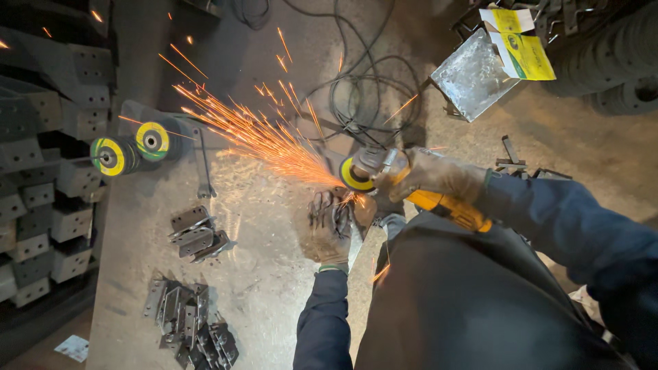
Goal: The person holds small metal bracket castings on a steel worktable and grinds their edges with an angle grinder, producing sparks, then sets finished pieces aside and picks up the next bracket. The person repeats this grinding cycle on successive brackets across the episode.
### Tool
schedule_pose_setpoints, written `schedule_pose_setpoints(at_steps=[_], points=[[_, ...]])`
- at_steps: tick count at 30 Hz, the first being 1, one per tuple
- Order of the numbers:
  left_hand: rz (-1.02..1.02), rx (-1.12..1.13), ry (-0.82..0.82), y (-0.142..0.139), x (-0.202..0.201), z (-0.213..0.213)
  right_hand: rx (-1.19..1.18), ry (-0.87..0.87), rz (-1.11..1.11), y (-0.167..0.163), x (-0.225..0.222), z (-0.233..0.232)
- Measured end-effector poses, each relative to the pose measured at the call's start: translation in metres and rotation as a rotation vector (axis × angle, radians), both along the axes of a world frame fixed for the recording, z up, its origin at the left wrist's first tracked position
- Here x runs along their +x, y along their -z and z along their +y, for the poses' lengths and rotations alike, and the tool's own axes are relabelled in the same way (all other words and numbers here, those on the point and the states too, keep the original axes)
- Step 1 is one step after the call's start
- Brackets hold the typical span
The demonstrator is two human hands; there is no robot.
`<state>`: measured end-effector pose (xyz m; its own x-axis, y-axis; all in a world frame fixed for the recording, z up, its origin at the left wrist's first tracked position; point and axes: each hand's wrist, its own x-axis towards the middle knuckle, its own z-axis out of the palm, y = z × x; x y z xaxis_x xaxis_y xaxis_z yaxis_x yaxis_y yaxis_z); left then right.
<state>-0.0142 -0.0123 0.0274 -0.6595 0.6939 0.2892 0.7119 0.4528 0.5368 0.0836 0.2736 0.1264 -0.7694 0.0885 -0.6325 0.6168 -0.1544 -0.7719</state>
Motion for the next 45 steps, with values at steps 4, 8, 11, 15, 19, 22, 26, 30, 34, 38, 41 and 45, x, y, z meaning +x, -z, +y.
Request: schedule_pose_setpoints(at_steps=[4, 8, 11, 15, 19, 22, 26, 30, 34, 38, 41, 45], points=[[-0.009, -0.011, 0.007, -0.003, 0.001, 0.002, -0.228, 0.045, 0.037, 0.019, 0.004, 0.003], [-0.015, -0.008, 0.009, -0.004, 0.001, 0.001, 0.167, -0.157, 0.436, 0.028, 0.011, 0.007], [0.006, -0.004, -0.005, -0.003, 0.001, 0.001, 0.096, -0.028, -0.079, 0.025, 0.013, 0.009], [0.018, 0.023, -0.006, -0.002, 0.002, 0.005, 0.187, -0.083, -0.05, 0.02, 0.011, 0.012], [-0.009, 0.005, -0.002, -0.005, 0.002, 0.006, -0.111, -0.025, 0.11, 0.021, 0.008, 0.012], [-0.016, -0.028, 0.02, -0.009, 0.003, 0.005, -0.23, 0.03, 0.144, 0.025, 0.007, 0.009], [0.031, -0.033, 0.005, -0.01, 0.003, 0.008, -0.253, 0.089, 0.056, 0.029, 0.007, 0.007], [0.029, 0.023, -0.021, -0.005, 0.003, 0.009, -0.087, 0.025, 0.039, 0.022, 0.007, 0.01], [0.016, 0.018, -0.013, 0.0, 0.003, 0.002, 0.049, -0.033, -0.071, 0.008, 0.006, 0.011], [0.005, 0.01, -0.005, 0.002, 0.001, 0.001, -0.182, 0.034, 0.094, -0.001, 0.003, 0.006], [0.016, -0.019, 0.026, 0.0, 0.001, 0.001, -0.147, 0.065, 0.117, 0.002, 0.004, 0.004], [0.008, -0.022, 0.049, -0.004, 0.001, 0.002, -0.3, 0.085, 0.084, 0.021, 0.008, 0.004]])
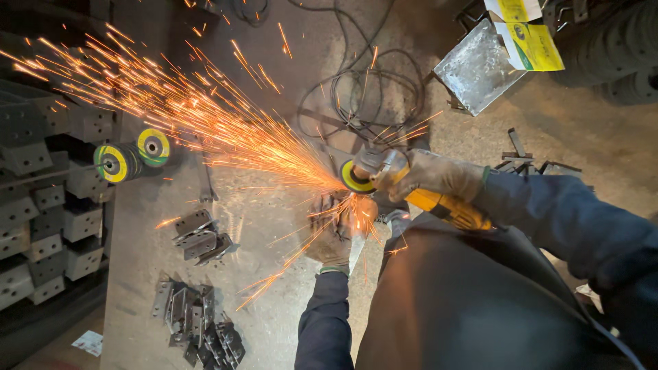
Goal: The person holds small metal bracket castings on a steel worktable and grinds their edges with an angle grinder, producing sparks, then sets finished pieces aside and picks up the next bracket. The person repeats this grinding cycle on successive brackets across the episode.
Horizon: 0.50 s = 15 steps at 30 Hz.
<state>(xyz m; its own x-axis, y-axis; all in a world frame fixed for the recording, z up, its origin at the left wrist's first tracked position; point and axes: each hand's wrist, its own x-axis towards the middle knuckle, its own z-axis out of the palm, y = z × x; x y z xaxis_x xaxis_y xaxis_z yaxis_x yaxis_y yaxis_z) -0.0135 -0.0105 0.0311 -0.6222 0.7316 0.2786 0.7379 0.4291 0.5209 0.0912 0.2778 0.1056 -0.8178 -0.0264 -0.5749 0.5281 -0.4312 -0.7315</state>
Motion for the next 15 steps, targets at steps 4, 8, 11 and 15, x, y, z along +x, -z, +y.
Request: schedule_pose_setpoints(at_steps=[4, 8, 11, 15], points=[[-0.022, -0.001, -0.039, 0.0, 0.0, 0.0, 0.137, -0.052, -0.066, 0.018, 0.004, 0.0], [-0.011, -0.004, -0.059, 0.003, -0.001, 0.0, 0.063, 0.033, 0.002, 0.018, 0.006, 0.0], [-0.01, 0.0, -0.061, 0.002, 0.0, -0.001, 0.159, -0.051, 0.006, 0.009, 0.004, 0.001], [-0.011, -0.001, -0.061, -0.001, 0.002, -0.002, 0.206, -0.026, 0.108, 0.001, -0.001, 0.001]])
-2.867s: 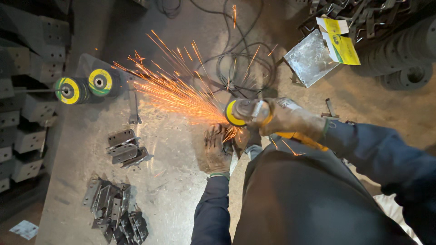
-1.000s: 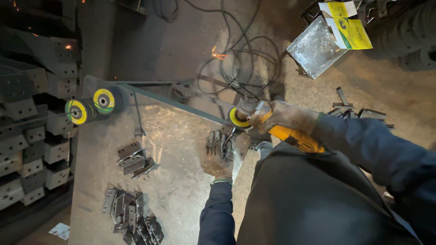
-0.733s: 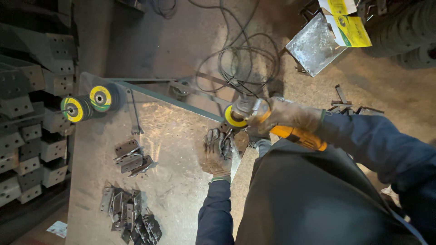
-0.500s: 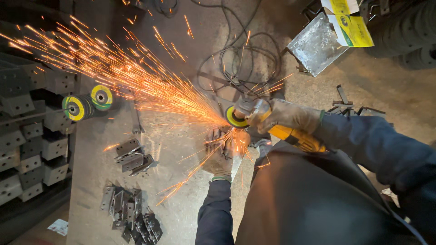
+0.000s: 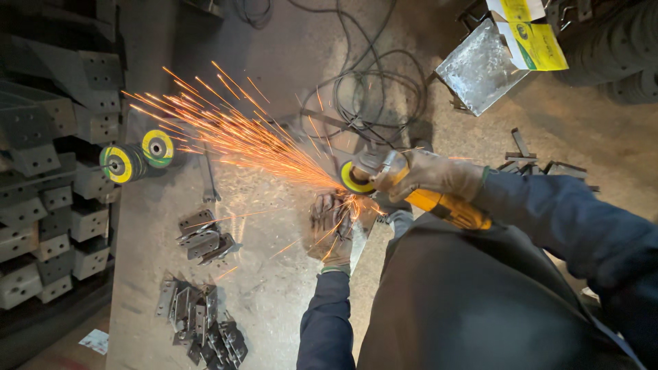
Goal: The person holds small metal bracket castings on a steel worktable and grinds their edges with an angle grinder, producing sparks, then sets finished pieces aside and picks up the next bracket. The person repeats this grinding cycle on successive brackets across the episode.
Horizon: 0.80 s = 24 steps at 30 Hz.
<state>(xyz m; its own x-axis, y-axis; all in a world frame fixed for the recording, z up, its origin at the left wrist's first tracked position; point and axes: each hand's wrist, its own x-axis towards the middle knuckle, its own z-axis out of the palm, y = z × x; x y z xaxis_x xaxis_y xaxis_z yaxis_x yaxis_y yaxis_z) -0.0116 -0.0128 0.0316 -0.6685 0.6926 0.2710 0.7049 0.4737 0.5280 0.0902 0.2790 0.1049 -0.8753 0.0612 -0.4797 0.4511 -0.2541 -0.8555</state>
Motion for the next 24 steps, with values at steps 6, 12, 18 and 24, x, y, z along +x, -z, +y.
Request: schedule_pose_setpoints(at_steps=[6, 12, 18, 24], points=[[-0.003, -0.002, -0.016, -0.004, 0.0, 0.002, -0.119, 0.052, -0.091, 0.011, 0.005, -0.002], [-0.022, 0.042, -0.02, -0.002, -0.003, 0.002, 0.126, 0.011, -0.247, 0.007, 0.014, -0.001], [-0.006, 0.078, -0.023, 0.0, -0.005, -0.003, 0.391, -0.092, -0.29, -0.055, -0.012, -0.007], [-0.032, 0.037, -0.021, -0.003, -0.005, -0.007, 0.834, -0.545, -0.46, -0.116, -0.049, -0.03]])
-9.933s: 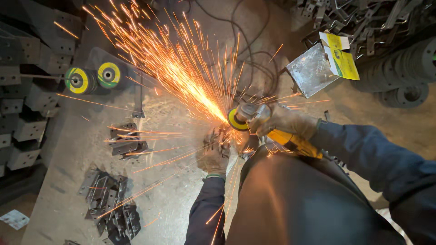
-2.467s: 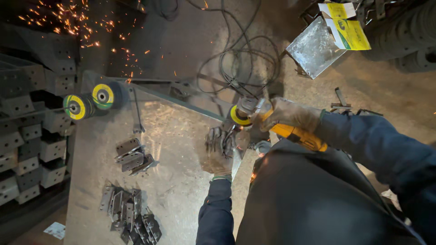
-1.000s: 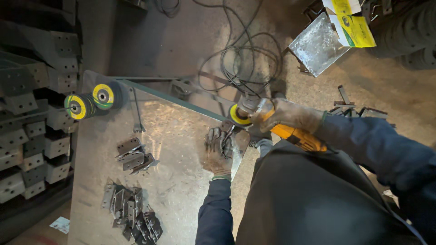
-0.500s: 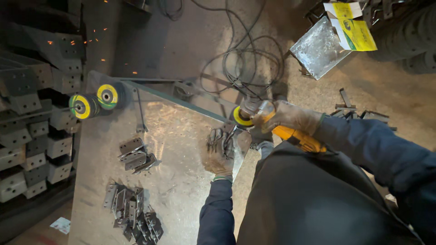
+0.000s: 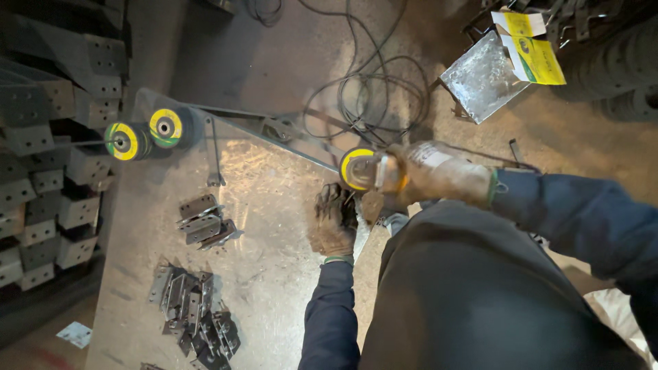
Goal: The person holds small metal bracket castings on a steel worktable and grinds their edges with an angle grinder, producing sparks, then sets finished pieces aside and picks up the next bracket. The person repeats this grinding cycle on successive brackets across the episode.
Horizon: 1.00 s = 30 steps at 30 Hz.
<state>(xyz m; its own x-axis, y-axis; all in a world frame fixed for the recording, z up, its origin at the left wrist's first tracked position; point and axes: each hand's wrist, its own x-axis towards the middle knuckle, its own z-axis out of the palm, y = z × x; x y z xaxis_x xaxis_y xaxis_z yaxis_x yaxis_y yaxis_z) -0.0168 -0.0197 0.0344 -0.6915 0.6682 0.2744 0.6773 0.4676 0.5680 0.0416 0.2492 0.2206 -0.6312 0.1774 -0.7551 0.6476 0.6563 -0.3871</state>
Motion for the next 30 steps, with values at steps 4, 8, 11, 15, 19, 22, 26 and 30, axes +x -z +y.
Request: schedule_pose_setpoints(at_steps=[4, 8, 11, 15, 19, 22, 26, 30], points=[[0.005, 0.028, 0.017, 0.0, 0.0, -0.001, 0.074, -0.116, 0.072, -0.009, -0.01, -0.013], [0.032, -0.008, 0.036, 0.002, -0.001, -0.002, 0.097, -0.092, -0.076, -0.006, -0.007, -0.006], [0.045, 0.003, 0.037, 0.002, -0.002, -0.001, 0.14, -0.031, -0.044, -0.005, -0.001, 0.004], [0.052, -0.003, 0.047, 0.0, -0.002, -0.001, 0.088, 0.002, 0.029, -0.006, 0.003, 0.004], [0.008, 0.007, 0.025, -0.004, 0.0, 0.001, 0.048, -0.021, 0.021, 0.001, 0.004, -0.005], [0.028, 0.024, 0.039, -0.005, 0.002, 0.004, 0.035, -0.021, 0.039, 0.012, 0.008, -0.003], [0.051, 0.022, 0.039, -0.005, 0.001, 0.005, -0.059, 0.106, 0.087, 0.031, 0.015, 0.01], [0.062, 0.021, 0.034, -0.005, 0.001, 0.004, -0.433, 0.395, 0.197, 0.044, 0.026, 0.021]])
